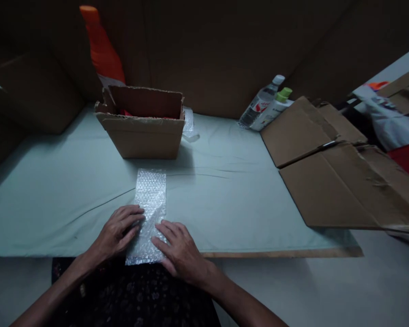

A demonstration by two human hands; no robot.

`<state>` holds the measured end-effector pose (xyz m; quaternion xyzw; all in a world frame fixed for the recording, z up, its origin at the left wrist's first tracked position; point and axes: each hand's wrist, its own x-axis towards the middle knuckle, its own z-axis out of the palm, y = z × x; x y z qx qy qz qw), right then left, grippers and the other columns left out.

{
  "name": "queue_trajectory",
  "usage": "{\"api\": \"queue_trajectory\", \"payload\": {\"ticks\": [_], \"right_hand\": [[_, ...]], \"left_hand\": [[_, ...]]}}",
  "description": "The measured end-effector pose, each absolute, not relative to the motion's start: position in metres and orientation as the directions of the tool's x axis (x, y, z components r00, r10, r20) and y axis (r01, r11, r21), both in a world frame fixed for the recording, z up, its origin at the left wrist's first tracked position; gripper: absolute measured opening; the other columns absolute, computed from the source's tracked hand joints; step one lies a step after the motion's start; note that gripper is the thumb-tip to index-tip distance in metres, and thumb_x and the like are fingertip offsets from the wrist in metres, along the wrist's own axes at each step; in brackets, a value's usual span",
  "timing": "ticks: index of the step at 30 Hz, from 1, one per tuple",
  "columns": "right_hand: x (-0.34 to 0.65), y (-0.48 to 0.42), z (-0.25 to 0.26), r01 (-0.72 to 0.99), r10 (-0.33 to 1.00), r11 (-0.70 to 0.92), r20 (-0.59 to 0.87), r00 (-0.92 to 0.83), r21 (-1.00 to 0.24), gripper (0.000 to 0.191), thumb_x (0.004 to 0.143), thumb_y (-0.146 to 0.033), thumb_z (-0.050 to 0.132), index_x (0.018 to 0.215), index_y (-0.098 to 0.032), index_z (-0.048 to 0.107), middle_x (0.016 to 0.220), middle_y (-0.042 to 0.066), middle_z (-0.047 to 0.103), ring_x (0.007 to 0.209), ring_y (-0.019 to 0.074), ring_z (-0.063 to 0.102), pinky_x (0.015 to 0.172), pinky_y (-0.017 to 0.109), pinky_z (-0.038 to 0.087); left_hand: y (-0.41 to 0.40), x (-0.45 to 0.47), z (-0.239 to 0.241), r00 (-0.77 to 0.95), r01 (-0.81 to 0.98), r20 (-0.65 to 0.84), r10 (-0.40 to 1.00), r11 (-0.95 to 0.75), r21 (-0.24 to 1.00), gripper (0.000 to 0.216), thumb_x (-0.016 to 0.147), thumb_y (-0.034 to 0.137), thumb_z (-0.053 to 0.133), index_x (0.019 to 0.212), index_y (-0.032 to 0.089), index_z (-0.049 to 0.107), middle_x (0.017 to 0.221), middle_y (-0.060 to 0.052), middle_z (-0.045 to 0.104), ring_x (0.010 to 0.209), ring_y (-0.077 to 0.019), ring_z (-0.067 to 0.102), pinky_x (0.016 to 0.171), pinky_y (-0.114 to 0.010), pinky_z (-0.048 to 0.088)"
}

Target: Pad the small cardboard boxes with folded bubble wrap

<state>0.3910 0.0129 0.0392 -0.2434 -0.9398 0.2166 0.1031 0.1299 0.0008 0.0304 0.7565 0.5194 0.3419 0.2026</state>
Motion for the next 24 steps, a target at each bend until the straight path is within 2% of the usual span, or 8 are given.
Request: {"api": "queue_trajectory", "payload": {"ticks": [5, 8, 12, 15, 17, 20, 22, 24], "right_hand": [[0.381, 0.025, 0.04, 0.33, 0.477, 0.804, 0.205, -0.855, -0.494, 0.037, 0.086, -0.008, 0.057, 0.119, -0.023, 0.064, 0.138, 0.013, 0.062, 0.131, 0.0291, 0.052, 0.103, 0.05, 0.041], [0.378, 0.034, 0.044, 0.302, 0.556, 0.716, 0.254, -0.791, -0.629, 0.029, 0.091, -0.009, 0.054, 0.113, -0.024, 0.066, 0.118, 0.009, 0.073, 0.113, 0.0256, 0.064, 0.094, 0.046, 0.046], [0.367, 0.049, 0.054, 0.334, 0.744, 0.454, 0.145, -0.652, -0.826, 0.017, 0.097, -0.024, 0.055, 0.101, -0.025, 0.072, 0.094, 0.005, 0.077, 0.089, 0.0218, 0.069, 0.086, 0.041, 0.05], [0.36, 0.06, 0.059, 0.393, 0.814, 0.31, 0.028, -0.581, -0.866, 0.018, 0.096, -0.028, 0.056, 0.098, -0.024, 0.074, 0.094, 0.004, 0.077, 0.088, 0.0219, 0.068, 0.086, 0.04, 0.051], [0.358, 0.064, 0.059, 0.432, 0.858, 0.284, 0.026, -0.513, -0.856, 0.02, 0.095, -0.027, 0.058, 0.108, -0.024, 0.072, 0.099, 0.005, 0.076, 0.09, 0.022, 0.067, 0.087, 0.039, 0.051], [0.362, 0.063, 0.056, 0.46, 0.871, 0.437, 0.237, -0.43, -0.773, 0.034, 0.094, -0.024, 0.06, 0.127, -0.023, 0.062, 0.104, 0.007, 0.073, 0.095, 0.0226, 0.066, 0.087, 0.04, 0.05], [0.366, 0.059, 0.055, 0.453, 0.787, 0.607, 0.413, -0.459, -0.653, 0.036, 0.093, -0.02, 0.06, 0.129, -0.023, 0.058, 0.106, 0.007, 0.072, 0.097, 0.023, 0.065, 0.087, 0.04, 0.049], [0.366, 0.056, 0.054, 0.439, 0.68, 0.728, 0.473, -0.56, -0.527, 0.033, 0.092, -0.019, 0.061, 0.125, -0.021, 0.059, 0.112, 0.01, 0.07, 0.103, 0.0247, 0.063, 0.089, 0.042, 0.047]], "left_hand": [[-0.009, 0.119, 0.038, 0.151, 0.528, 0.221, 0.964, -0.268, 0.806, 0.024, 0.095, 0.025, 0.057, 0.115, 0.024, 0.069, 0.122, -0.01, 0.072, 0.122, -0.0262, 0.061, 0.103, -0.05, 0.051], [-0.022, 0.111, 0.05, 0.149, 0.423, 0.127, 0.981, -0.18, 0.888, 0.032, 0.096, 0.036, 0.055, 0.124, 0.025, 0.066, 0.131, -0.011, 0.067, 0.13, -0.0283, 0.057, 0.109, -0.052, 0.047], [-0.033, 0.111, 0.063, 0.162, 0.357, 0.052, 0.985, -0.108, 0.928, 0.05, 0.092, 0.047, 0.058, 0.137, 0.026, 0.057, 0.138, -0.012, 0.062, 0.128, -0.029, 0.059, 0.106, -0.049, 0.05], [-0.028, 0.122, 0.06, 0.006, 0.464, 0.033, 0.999, -0.032, 0.885, 0.042, 0.091, 0.039, 0.06, 0.131, 0.024, 0.061, 0.116, -0.009, 0.072, 0.102, -0.0226, 0.069, 0.085, -0.037, 0.059], [-0.021, 0.129, 0.054, -0.085, 0.534, 0.036, 0.996, 0.015, 0.845, 0.037, 0.093, 0.035, 0.057, 0.126, 0.021, 0.062, 0.095, -0.005, 0.072, 0.081, -0.018, 0.069, 0.071, -0.032, 0.058], [-0.011, 0.135, 0.041, -0.135, 0.627, 0.104, 0.985, 0.004, 0.779, 0.04, 0.092, 0.03, 0.055, 0.13, 0.019, 0.059, 0.083, -0.002, 0.069, 0.07, -0.0165, 0.065, 0.069, -0.032, 0.056], [-0.007, 0.136, 0.033, -0.125, 0.686, 0.163, 0.979, -0.034, 0.727, 0.043, 0.092, 0.027, 0.054, 0.134, 0.019, 0.055, 0.084, -0.002, 0.069, 0.074, -0.0177, 0.065, 0.072, -0.034, 0.056], [-0.006, 0.135, 0.029, -0.085, 0.736, 0.202, 0.976, -0.075, 0.673, 0.045, 0.093, 0.025, 0.054, 0.137, 0.02, 0.051, 0.083, -0.001, 0.068, 0.074, -0.0188, 0.065, 0.073, -0.035, 0.055]]}}
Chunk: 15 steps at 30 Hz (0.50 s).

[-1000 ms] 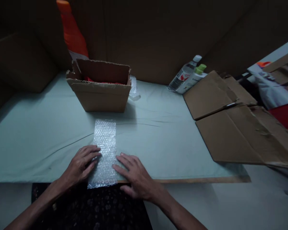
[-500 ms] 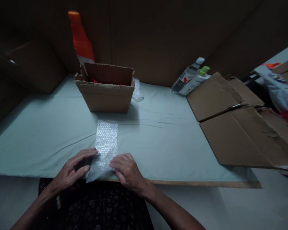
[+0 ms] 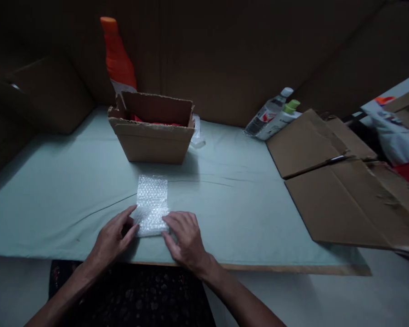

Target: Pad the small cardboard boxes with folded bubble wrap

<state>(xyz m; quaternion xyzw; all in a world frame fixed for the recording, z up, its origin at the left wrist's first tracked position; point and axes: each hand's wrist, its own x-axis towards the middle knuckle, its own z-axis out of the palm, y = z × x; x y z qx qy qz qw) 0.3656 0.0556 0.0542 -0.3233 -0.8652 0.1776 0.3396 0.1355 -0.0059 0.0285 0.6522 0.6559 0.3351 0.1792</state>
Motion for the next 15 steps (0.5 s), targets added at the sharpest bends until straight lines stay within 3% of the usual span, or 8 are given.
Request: {"api": "queue_trajectory", "payload": {"ticks": [4, 9, 12, 15], "right_hand": [[0.357, 0.058, 0.051, 0.426, 0.559, 0.816, 0.348, -0.752, -0.391, 0.025, 0.092, -0.02, 0.063, 0.117, -0.018, 0.064, 0.122, 0.012, 0.069, 0.114, 0.0281, 0.059, 0.096, 0.047, 0.044], [0.349, 0.07, 0.049, 0.381, 0.581, 0.765, 0.302, -0.756, -0.519, 0.019, 0.098, -0.016, 0.055, 0.112, -0.02, 0.067, 0.105, 0.006, 0.075, 0.101, 0.0216, 0.065, 0.091, 0.042, 0.045], [0.349, 0.073, 0.053, 0.367, 0.646, 0.653, 0.233, -0.727, -0.663, 0.018, 0.1, -0.02, 0.055, 0.112, -0.02, 0.068, 0.099, 0.005, 0.077, 0.091, 0.019, 0.067, 0.087, 0.038, 0.048], [0.352, 0.073, 0.056, 0.417, 0.722, 0.615, 0.264, -0.64, -0.669, 0.022, 0.1, -0.021, 0.054, 0.117, -0.019, 0.066, 0.106, 0.008, 0.075, 0.097, 0.0211, 0.067, 0.087, 0.039, 0.049]], "left_hand": [[-0.006, 0.134, 0.032, -0.049, 0.802, 0.269, 0.962, -0.122, 0.584, 0.043, 0.095, 0.024, 0.054, 0.138, 0.021, 0.05, 0.087, -0.003, 0.068, 0.076, -0.0203, 0.064, 0.072, -0.036, 0.055], [-0.015, 0.137, 0.05, 0.031, 0.779, 0.386, 0.922, -0.264, 0.568, 0.046, 0.092, 0.024, 0.061, 0.138, 0.023, 0.051, 0.125, -0.012, 0.065, 0.113, -0.0263, 0.062, 0.094, -0.043, 0.053], [-0.018, 0.139, 0.05, 0.073, 0.737, 0.362, 0.929, -0.295, 0.609, 0.043, 0.094, 0.016, 0.056, 0.136, 0.023, 0.052, 0.105, -0.006, 0.071, 0.094, -0.0202, 0.065, 0.082, -0.035, 0.055], [-0.013, 0.139, 0.043, 0.004, 0.735, 0.315, 0.949, -0.216, 0.643, 0.037, 0.095, 0.016, 0.054, 0.131, 0.021, 0.055, 0.087, -0.002, 0.068, 0.076, -0.0171, 0.063, 0.068, -0.03, 0.054]]}}
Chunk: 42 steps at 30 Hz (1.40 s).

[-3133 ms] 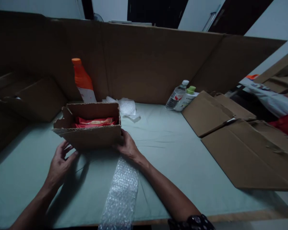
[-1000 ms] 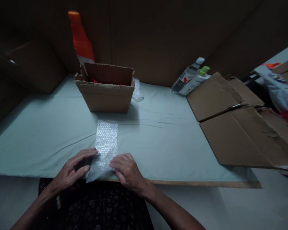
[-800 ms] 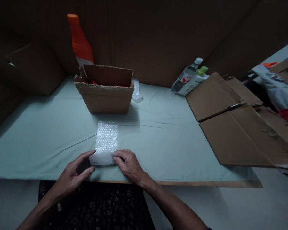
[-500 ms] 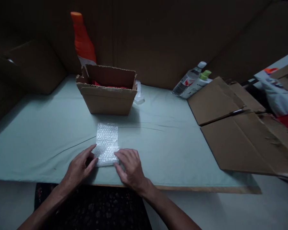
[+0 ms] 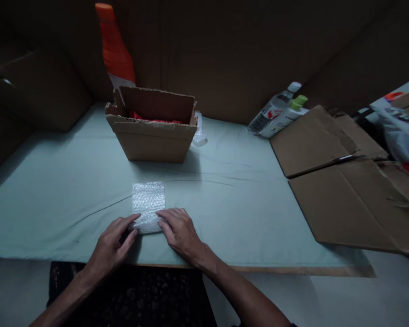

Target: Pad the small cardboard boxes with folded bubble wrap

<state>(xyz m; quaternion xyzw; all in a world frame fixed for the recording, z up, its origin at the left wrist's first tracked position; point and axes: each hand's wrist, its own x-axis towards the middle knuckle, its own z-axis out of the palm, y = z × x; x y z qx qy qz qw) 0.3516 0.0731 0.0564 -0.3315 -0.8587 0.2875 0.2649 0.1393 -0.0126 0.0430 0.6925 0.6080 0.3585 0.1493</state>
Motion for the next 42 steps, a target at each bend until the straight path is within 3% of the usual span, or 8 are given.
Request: {"api": "queue_trajectory", "payload": {"ticks": [4, 8, 16, 21, 25, 30, 34, 42], "right_hand": [[0.353, 0.071, 0.056, 0.471, 0.667, 0.735, 0.394, -0.633, -0.488, 0.025, 0.096, -0.022, 0.057, 0.12, -0.019, 0.064, 0.116, 0.012, 0.07, 0.107, 0.0259, 0.062, 0.09, 0.044, 0.047], [0.346, 0.073, 0.053, 0.47, 0.576, 0.804, 0.28, -0.769, -0.363, 0.026, 0.095, -0.025, 0.061, 0.12, -0.018, 0.064, 0.123, 0.012, 0.069, 0.113, 0.0283, 0.058, 0.095, 0.047, 0.044], [0.352, 0.073, 0.062, 0.437, 0.622, 0.642, 0.095, -0.777, -0.629, 0.025, 0.098, -0.025, 0.061, 0.121, -0.021, 0.067, 0.106, 0.005, 0.076, 0.096, 0.0201, 0.066, 0.092, 0.04, 0.046], [0.35, 0.065, 0.065, 0.5, 0.641, 0.733, 0.222, -0.735, -0.461, 0.03, 0.093, -0.021, 0.063, 0.123, -0.02, 0.065, 0.13, 0.013, 0.064, 0.118, 0.0276, 0.056, 0.097, 0.045, 0.044], [0.336, 0.072, 0.062, 0.485, 0.557, 0.803, 0.147, -0.817, -0.346, 0.029, 0.094, -0.024, 0.063, 0.123, -0.02, 0.064, 0.127, 0.012, 0.066, 0.113, 0.0281, 0.057, 0.095, 0.045, 0.043], [0.325, 0.081, 0.057, 0.471, 0.649, 0.699, 0.2, -0.734, -0.539, 0.023, 0.098, -0.022, 0.059, 0.119, -0.018, 0.066, 0.109, 0.008, 0.075, 0.098, 0.0224, 0.065, 0.091, 0.04, 0.044], [0.323, 0.073, 0.062, 0.387, 0.656, 0.612, 0.169, -0.736, -0.689, 0.024, 0.098, -0.023, 0.058, 0.119, -0.019, 0.068, 0.106, 0.007, 0.077, 0.094, 0.0209, 0.067, 0.092, 0.041, 0.046], [0.335, 0.085, 0.082, 0.391, 0.666, 0.42, -0.015, -0.746, -0.819, 0.055, 0.083, -0.035, 0.079, 0.133, -0.02, 0.061, 0.129, 0.011, 0.067, 0.118, 0.0254, 0.061, 0.101, 0.042, 0.047]], "left_hand": [[0.002, 0.139, 0.034, -0.041, 0.802, 0.32, 0.947, -0.159, 0.575, 0.033, 0.095, 0.019, 0.056, 0.128, 0.017, 0.057, 0.093, -0.006, 0.068, 0.081, -0.0208, 0.063, 0.074, -0.036, 0.056], [0.005, 0.139, 0.035, 0.01, 0.841, 0.405, 0.914, -0.227, 0.492, 0.036, 0.094, 0.021, 0.059, 0.129, 0.017, 0.056, 0.118, -0.014, 0.064, 0.108, -0.027, 0.06, 0.09, -0.044, 0.053], [-0.019, 0.133, 0.045, 0.052, 0.705, 0.279, 0.959, -0.233, 0.67, 0.039, 0.093, 0.02, 0.058, 0.132, 0.022, 0.054, 0.096, -0.004, 0.069, 0.088, -0.0197, 0.063, 0.076, -0.033, 0.054], [-0.005, 0.131, 0.04, -0.025, 0.777, 0.301, 0.953, -0.171, 0.606, 0.029, 0.096, 0.026, 0.055, 0.123, 0.019, 0.061, 0.087, -0.005, 0.068, 0.081, -0.0222, 0.062, 0.074, -0.039, 0.055], [-0.001, 0.132, 0.038, -0.145, 0.754, 0.259, 0.955, -0.062, 0.654, 0.032, 0.095, 0.032, 0.056, 0.124, 0.02, 0.061, 0.104, -0.009, 0.068, 0.094, -0.0255, 0.064, 0.082, -0.046, 0.057], [-0.017, 0.137, 0.039, -0.46, 0.315, 0.013, 0.888, 0.15, 0.937, 0.058, 0.09, 0.042, 0.063, 0.141, 0.02, 0.047, 0.122, -0.014, 0.064, 0.099, -0.0221, 0.068, 0.081, -0.039, 0.061], [-0.02, 0.139, 0.043, -0.435, -0.032, -0.184, 0.881, 0.189, 0.981, 0.067, 0.088, 0.035, 0.063, 0.147, 0.019, 0.037, 0.128, -0.017, 0.064, 0.112, -0.0232, 0.067, 0.094, -0.039, 0.057], [-0.007, 0.151, 0.057, -0.283, 0.051, -0.105, 0.953, 0.124, 0.991, 0.063, 0.09, 0.03, 0.061, 0.148, 0.018, 0.039, 0.104, -0.007, 0.069, 0.088, -0.015, 0.07, 0.08, -0.028, 0.058]]}}
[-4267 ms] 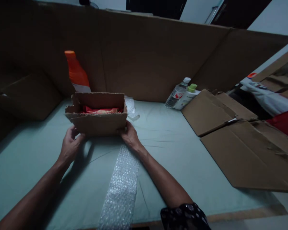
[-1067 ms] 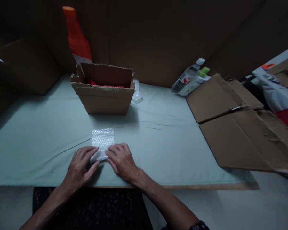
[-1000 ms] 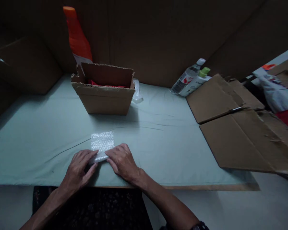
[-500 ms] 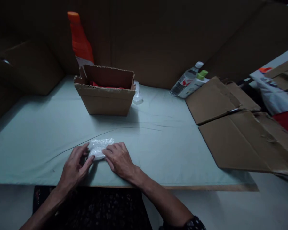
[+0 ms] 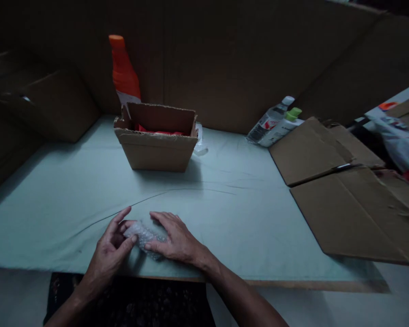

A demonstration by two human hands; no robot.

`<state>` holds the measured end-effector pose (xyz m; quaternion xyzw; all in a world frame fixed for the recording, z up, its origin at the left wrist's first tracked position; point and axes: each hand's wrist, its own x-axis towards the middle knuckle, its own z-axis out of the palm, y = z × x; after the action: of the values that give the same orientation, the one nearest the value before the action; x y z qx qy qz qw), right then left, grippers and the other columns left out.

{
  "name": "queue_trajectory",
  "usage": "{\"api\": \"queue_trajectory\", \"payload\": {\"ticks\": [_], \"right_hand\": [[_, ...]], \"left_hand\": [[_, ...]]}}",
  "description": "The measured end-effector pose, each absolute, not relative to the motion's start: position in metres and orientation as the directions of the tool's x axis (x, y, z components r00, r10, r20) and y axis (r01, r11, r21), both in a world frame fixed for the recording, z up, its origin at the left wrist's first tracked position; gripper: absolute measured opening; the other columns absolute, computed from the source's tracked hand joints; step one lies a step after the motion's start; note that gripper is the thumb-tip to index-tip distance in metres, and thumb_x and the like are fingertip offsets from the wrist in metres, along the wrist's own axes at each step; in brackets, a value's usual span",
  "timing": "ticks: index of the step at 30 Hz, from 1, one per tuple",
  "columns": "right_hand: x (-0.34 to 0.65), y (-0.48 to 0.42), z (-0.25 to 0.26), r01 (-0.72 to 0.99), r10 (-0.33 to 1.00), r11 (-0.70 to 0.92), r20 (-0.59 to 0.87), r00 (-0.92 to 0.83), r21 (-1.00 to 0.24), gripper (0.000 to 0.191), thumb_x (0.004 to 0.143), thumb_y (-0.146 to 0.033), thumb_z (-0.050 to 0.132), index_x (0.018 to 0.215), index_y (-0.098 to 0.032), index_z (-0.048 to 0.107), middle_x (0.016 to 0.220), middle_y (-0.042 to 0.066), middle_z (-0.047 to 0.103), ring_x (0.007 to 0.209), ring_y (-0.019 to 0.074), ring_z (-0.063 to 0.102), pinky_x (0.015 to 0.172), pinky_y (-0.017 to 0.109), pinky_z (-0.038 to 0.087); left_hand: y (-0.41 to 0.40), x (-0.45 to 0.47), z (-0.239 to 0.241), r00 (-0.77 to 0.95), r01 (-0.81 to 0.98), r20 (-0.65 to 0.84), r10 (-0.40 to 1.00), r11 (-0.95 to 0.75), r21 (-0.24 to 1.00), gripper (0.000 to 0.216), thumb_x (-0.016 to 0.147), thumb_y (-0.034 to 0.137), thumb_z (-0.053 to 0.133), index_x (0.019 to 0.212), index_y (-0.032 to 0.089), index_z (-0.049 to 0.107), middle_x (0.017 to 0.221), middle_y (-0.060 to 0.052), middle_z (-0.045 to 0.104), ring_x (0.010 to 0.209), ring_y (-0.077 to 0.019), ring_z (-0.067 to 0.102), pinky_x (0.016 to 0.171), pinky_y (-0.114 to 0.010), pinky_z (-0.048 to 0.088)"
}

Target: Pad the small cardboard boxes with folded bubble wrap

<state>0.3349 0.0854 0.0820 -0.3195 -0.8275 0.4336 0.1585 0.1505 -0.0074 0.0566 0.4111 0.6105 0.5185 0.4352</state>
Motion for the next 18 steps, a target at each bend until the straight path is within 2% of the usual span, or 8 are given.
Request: {"api": "queue_trajectory", "payload": {"ticks": [2, 4, 7, 9, 11, 13, 15, 18], "right_hand": [[0.337, 0.091, 0.081, 0.388, 0.651, 0.395, -0.044, -0.758, -0.833, 0.032, 0.084, -0.029, 0.077, 0.115, -0.021, 0.07, 0.105, 0.005, 0.075, 0.094, 0.0204, 0.066, 0.09, 0.036, 0.049], [0.339, 0.096, 0.079, 0.391, 0.67, 0.39, -0.033, -0.741, -0.834, 0.011, 0.087, -0.022, 0.073, 0.097, -0.02, 0.073, 0.085, 0.0, 0.073, 0.077, 0.0163, 0.063, 0.081, 0.032, 0.048], [0.345, 0.106, 0.079, 0.336, 0.72, 0.398, 0.064, -0.691, -0.854, 0.003, 0.086, -0.02, 0.072, 0.089, -0.02, 0.072, 0.083, 0.001, 0.072, 0.08, 0.017, 0.063, 0.079, 0.031, 0.048], [0.352, 0.113, 0.082, 0.289, 0.75, 0.403, 0.132, -0.649, -0.868, 0.002, 0.086, -0.02, 0.071, 0.086, -0.02, 0.073, 0.086, 0.002, 0.071, 0.084, 0.0179, 0.064, 0.078, 0.031, 0.049], [0.359, 0.12, 0.086, 0.275, 0.784, 0.394, 0.164, -0.599, -0.877, 0.004, 0.087, -0.021, 0.069, 0.085, -0.02, 0.073, 0.085, 0.003, 0.068, 0.082, 0.0175, 0.064, 0.073, 0.029, 0.049], [0.366, 0.126, 0.092, 0.285, 0.82, 0.377, 0.174, -0.546, -0.881, 0.006, 0.088, -0.022, 0.068, 0.087, -0.02, 0.073, 0.084, 0.003, 0.066, 0.077, 0.0163, 0.062, 0.065, 0.027, 0.048], [0.373, 0.132, 0.1, 0.296, 0.85, 0.38, 0.206, -0.485, -0.876, 0.006, 0.088, -0.023, 0.067, 0.087, -0.021, 0.073, 0.083, 0.003, 0.064, 0.073, 0.0157, 0.06, 0.06, 0.025, 0.047], [0.382, 0.144, 0.116, 0.302, 0.868, 0.429, 0.295, -0.4, -0.852, 0.006, 0.089, -0.024, 0.068, 0.087, -0.022, 0.072, 0.083, 0.003, 0.065, 0.073, 0.0164, 0.06, 0.06, 0.026, 0.048]], "left_hand": [[-0.002, 0.15, 0.061, -0.25, 0.213, 0.009, 0.968, 0.046, 0.976, 0.053, 0.091, 0.029, 0.06, 0.142, 0.02, 0.047, 0.104, -0.006, 0.07, 0.09, -0.0163, 0.071, 0.08, -0.029, 0.059], [0.008, 0.143, 0.072, -0.196, 0.419, 0.2, 0.96, -0.102, 0.902, 0.041, 0.092, 0.026, 0.06, 0.133, 0.022, 0.056, 0.107, -0.007, 0.071, 0.095, -0.0179, 0.071, 0.082, -0.031, 0.06], [0.04, 0.124, 0.106, -0.062, 0.704, 0.525, 0.849, -0.336, 0.625, 0.033, 0.092, 0.018, 0.06, 0.125, 0.024, 0.06, 0.117, -0.009, 0.068, 0.11, -0.0215, 0.066, 0.093, -0.039, 0.057], [0.071, 0.112, 0.132, 0.033, 0.824, 0.667, 0.745, -0.398, 0.404, 0.035, 0.091, 0.013, 0.061, 0.124, 0.024, 0.06, 0.125, -0.01, 0.065, 0.124, -0.0264, 0.059, 0.102, -0.047, 0.051], [0.109, 0.103, 0.154, 0.102, 0.889, 0.726, 0.68, -0.39, 0.24, 0.038, 0.089, 0.012, 0.061, 0.125, 0.023, 0.059, 0.134, -0.012, 0.061, 0.138, -0.0322, 0.048, 0.109, -0.054, 0.044], [0.146, 0.098, 0.165, 0.145, 0.921, 0.738, 0.659, -0.362, 0.143, 0.037, 0.087, 0.014, 0.06, 0.123, 0.02, 0.06, 0.135, -0.013, 0.061, 0.145, -0.0352, 0.041, 0.112, -0.057, 0.039], [0.177, 0.095, 0.167, 0.174, 0.927, 0.729, 0.662, -0.36, 0.105, 0.025, 0.087, 0.015, 0.058, 0.112, 0.017, 0.064, 0.12, -0.011, 0.069, 0.136, -0.0335, 0.052, 0.111, -0.055, 0.039], [0.194, 0.094, 0.161, 0.2, 0.911, 0.712, 0.673, -0.395, 0.118, 0.013, 0.09, 0.015, 0.052, 0.091, 0.018, 0.064, 0.092, -0.005, 0.072, 0.104, -0.0244, 0.069, 0.107, -0.049, 0.043]]}}
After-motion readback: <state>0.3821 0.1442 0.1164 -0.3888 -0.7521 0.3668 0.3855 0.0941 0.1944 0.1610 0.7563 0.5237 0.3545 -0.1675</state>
